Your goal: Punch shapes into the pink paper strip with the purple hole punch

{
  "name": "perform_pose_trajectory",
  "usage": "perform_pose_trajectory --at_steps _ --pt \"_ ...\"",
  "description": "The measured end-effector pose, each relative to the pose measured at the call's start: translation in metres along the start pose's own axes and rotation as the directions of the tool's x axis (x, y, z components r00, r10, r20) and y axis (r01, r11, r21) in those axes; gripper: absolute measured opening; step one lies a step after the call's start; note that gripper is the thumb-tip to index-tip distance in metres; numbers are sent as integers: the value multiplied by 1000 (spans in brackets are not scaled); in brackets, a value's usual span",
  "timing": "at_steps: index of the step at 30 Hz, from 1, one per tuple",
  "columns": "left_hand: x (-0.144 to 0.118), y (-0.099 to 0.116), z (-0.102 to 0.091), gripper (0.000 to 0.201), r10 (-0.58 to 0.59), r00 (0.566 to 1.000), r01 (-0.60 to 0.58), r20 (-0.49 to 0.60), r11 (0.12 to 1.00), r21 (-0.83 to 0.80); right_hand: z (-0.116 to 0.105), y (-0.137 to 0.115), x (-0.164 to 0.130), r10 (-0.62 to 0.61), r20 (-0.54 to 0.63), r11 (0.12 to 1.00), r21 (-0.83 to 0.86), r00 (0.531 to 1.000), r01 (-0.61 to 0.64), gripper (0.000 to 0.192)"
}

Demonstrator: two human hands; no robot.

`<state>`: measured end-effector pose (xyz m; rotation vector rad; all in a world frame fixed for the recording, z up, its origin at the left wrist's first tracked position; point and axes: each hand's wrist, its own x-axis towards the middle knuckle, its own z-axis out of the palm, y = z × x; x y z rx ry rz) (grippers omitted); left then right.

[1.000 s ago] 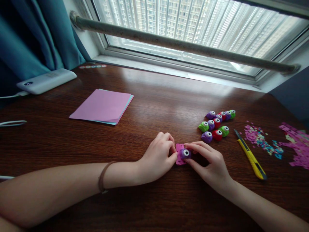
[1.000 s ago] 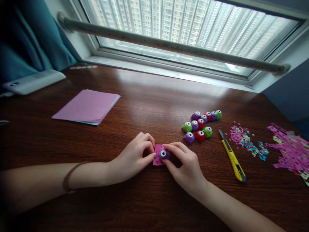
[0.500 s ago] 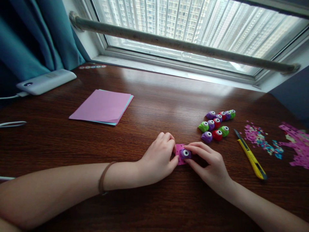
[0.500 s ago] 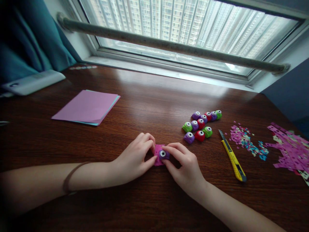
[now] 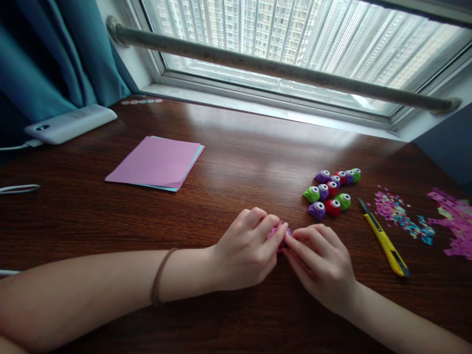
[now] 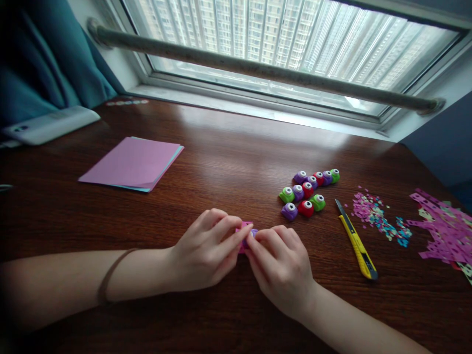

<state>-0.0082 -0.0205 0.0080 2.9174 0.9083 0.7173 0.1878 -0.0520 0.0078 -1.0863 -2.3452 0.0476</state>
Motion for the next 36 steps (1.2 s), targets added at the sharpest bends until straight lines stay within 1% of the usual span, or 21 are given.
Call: perform_pose_trajectory --at_steps 2,5,7,10,13,20,26,31,36 --pt "1 1 -1 35 86 995 -90 43 991 99 -1 0 2 -9 29 1000 19 1000 8 25" --pt "3 3 -3 30 215 973 -231 87 937 263 -3 1 5 -19 74 998 66 997 14 20" --pt "3 4 -5 29 260 961 -276 92 905 322 -4 2 7 -20 93 996 94 995 11 18" --pt "4 5 -8 28 275 957 -290 94 889 355 -5 2 9 -14 108 994 106 994 2 16" --pt "5 5 -9 29 287 952 -307 110 874 375 -6 1 11 5 152 997 76 988 -17 17" --pt "7 5 -6 30 309 944 -329 112 881 341 -10 -2 13 9 240 999 47 971 -21 17" --pt "5 5 -5 29 324 937 -349 131 876 332 -8 -2 13 -3 234 998 56 972 -11 16" --pt "6 4 -7 25 321 928 -364 189 888 281 -8 0 13 4 244 995 99 970 -30 14" --pt "7 4 -8 22 330 921 -378 206 883 279 -8 1 12 1 235 993 111 972 -28 14"
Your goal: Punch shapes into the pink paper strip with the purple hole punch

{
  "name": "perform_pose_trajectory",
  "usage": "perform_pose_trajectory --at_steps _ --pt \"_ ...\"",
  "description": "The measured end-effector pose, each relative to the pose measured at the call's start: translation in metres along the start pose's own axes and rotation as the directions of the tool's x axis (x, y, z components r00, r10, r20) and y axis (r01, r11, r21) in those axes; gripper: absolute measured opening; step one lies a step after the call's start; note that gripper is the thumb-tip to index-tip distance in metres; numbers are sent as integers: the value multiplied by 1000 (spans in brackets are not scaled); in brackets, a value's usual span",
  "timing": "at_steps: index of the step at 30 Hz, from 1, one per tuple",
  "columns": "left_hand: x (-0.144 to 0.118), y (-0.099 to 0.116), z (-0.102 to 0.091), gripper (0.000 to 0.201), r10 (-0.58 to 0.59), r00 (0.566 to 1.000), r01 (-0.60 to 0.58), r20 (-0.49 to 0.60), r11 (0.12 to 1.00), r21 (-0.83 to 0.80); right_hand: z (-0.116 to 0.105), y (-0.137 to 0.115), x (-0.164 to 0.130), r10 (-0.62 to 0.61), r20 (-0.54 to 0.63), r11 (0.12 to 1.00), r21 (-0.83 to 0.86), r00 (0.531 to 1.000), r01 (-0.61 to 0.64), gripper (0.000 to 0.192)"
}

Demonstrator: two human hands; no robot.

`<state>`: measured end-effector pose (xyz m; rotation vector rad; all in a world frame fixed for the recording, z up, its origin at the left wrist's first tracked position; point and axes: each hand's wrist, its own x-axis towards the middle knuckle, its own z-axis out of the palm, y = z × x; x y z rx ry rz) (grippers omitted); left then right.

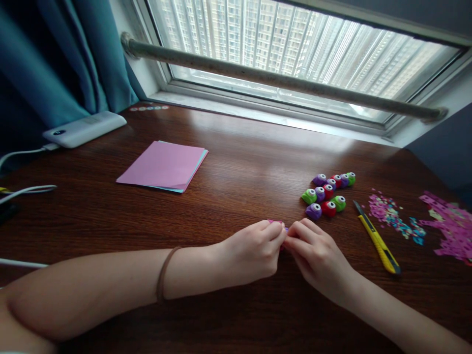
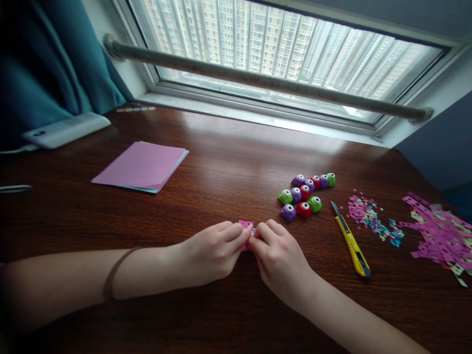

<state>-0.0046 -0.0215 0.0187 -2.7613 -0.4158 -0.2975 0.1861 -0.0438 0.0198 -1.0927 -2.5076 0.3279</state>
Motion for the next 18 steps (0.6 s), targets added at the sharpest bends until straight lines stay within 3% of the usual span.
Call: perform_pose_trajectory --at_steps 7,12,18 --pt "0 4 1 27 -24 999 25 -26 998 55 6 0 -1 -30 -60 1000 5 998 31 18" --pt "-2 5 3 30 -78 990 88 -119 993 80 6 0 -3 -52 -101 999 3 994 52 19" --pt "-4 2 12 29 -169 968 170 -184 985 -12 7 4 -7 -64 -168 998 10 984 66 22"
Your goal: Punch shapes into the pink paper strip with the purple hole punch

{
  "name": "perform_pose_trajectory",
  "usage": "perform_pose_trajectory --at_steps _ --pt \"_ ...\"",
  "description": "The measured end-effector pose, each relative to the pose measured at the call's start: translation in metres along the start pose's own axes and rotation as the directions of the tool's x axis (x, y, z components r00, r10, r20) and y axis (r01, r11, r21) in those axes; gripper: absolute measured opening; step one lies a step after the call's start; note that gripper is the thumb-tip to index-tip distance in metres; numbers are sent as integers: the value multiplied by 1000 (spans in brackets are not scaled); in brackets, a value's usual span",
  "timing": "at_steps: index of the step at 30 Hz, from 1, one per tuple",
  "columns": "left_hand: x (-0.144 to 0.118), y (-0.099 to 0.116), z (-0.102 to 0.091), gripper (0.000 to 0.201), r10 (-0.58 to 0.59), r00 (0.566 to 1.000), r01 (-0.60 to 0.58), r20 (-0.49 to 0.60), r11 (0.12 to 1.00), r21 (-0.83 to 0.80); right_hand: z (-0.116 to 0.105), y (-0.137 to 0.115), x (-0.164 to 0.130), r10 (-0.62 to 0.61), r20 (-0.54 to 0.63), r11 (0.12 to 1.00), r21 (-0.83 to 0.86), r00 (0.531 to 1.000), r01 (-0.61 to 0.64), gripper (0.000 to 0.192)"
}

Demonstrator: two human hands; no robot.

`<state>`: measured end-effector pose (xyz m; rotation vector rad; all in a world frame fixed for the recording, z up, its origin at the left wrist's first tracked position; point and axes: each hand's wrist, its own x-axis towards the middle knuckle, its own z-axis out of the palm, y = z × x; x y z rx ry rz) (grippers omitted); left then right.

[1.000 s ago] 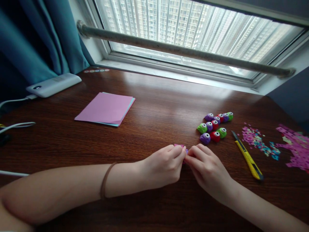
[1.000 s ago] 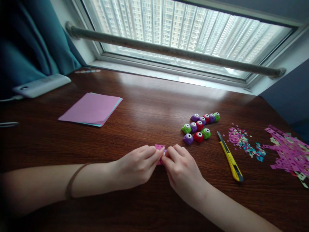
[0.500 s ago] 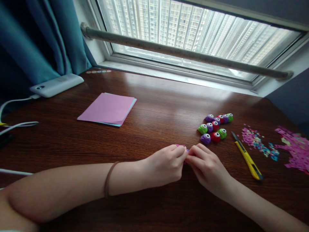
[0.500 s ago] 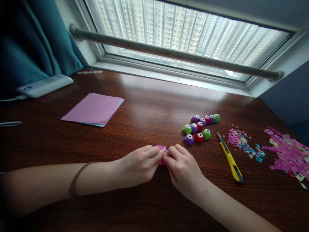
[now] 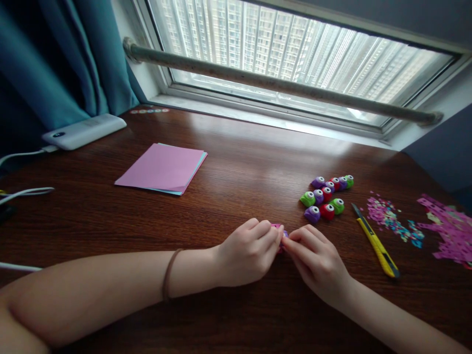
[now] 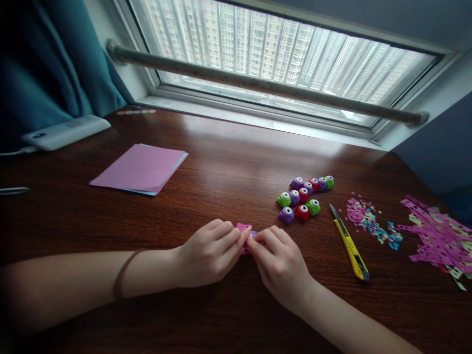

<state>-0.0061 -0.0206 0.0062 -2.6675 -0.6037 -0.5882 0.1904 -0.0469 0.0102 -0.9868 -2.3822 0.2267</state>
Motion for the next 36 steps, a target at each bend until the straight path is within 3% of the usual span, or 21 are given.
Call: perform_pose_trajectory --at_steps 3,9,14,18,27,33,36 --pt "0 -2 2 29 -77 997 78 9 991 -105 2 3 -4 9 -41 999 37 999 -8 25" --pt "3 -6 3 39 -249 955 289 164 908 -303 5 6 -3 102 -162 989 127 981 -82 35" --pt "6 -9 3 45 -330 894 434 303 807 -401 10 11 -3 145 -110 982 141 983 -129 45" --pt "8 -10 2 42 -314 880 452 357 786 -422 15 16 -6 155 -41 972 187 987 -145 47" --pt "9 -11 2 35 -311 868 464 387 785 -411 13 17 -6 181 -66 972 166 981 -168 41" --pt "9 -13 3 34 -311 864 475 395 763 -439 11 24 -5 242 -137 970 54 961 -237 34" --pt "9 -13 4 34 -318 861 482 396 756 -443 10 31 -4 193 -160 978 -49 968 -203 31"
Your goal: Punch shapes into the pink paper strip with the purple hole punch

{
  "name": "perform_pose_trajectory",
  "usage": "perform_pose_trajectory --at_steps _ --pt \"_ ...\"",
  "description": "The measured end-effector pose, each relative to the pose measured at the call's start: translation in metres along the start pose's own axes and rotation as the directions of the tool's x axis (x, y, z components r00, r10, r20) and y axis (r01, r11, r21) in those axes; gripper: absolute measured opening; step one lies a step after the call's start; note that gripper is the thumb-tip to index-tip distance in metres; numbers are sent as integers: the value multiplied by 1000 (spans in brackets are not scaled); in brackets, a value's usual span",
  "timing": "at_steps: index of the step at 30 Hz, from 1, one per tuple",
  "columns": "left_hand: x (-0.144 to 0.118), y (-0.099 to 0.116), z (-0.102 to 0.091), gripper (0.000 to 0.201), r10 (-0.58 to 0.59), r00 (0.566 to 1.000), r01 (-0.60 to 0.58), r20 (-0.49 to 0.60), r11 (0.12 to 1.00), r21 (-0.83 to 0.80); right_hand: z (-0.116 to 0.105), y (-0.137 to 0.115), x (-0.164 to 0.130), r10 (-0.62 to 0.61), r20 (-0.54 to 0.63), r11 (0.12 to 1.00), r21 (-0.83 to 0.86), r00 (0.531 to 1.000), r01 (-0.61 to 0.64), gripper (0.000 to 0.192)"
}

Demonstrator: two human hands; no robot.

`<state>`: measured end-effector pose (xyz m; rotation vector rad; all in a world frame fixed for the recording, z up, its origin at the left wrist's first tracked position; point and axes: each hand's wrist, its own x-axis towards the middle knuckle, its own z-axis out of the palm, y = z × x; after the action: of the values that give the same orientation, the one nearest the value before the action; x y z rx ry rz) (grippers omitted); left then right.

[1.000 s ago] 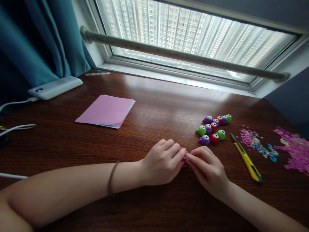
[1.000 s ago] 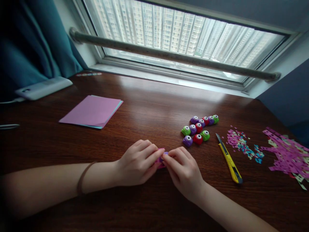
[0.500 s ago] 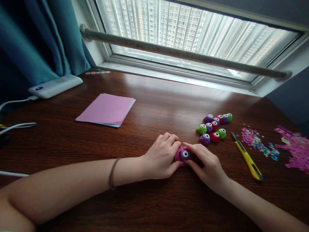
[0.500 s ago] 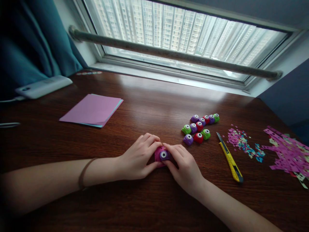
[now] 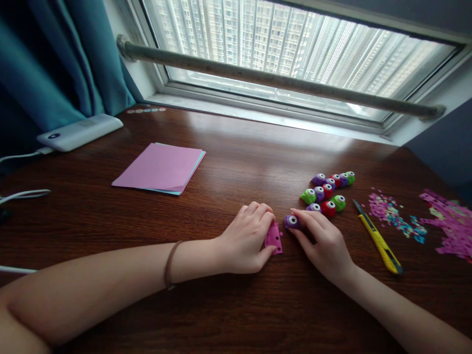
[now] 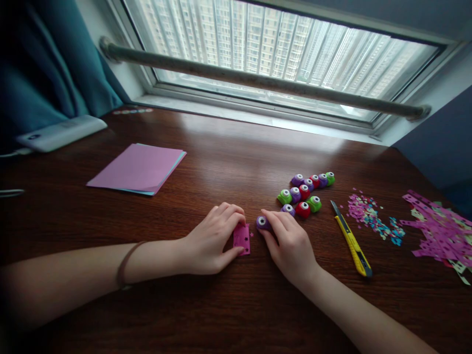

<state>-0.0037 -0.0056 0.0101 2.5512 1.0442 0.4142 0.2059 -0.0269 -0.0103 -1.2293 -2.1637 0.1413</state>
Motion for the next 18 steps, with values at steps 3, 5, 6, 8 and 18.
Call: perform_pose_trajectory --at_steps 3,5,6,8,18 --pt "0 0 0 33 5 1000 -5 4 1000 -10 -3 5 4 -68 19 992 -109 997 70 30" --pt "0 0 1 32 17 1000 -17 7 1000 -24 -5 7 6 -83 22 974 -208 996 86 31" --pt "-1 0 1 32 23 1000 -22 4 999 -32 -5 7 7 -83 21 960 -265 996 85 32" --pt "-1 -1 2 33 32 999 -33 -10 998 -50 -6 8 9 -70 12 925 -375 997 69 32" --pt "-1 -5 3 16 152 986 -157 -69 986 -63 -8 0 8 -140 -128 953 -287 982 98 36"
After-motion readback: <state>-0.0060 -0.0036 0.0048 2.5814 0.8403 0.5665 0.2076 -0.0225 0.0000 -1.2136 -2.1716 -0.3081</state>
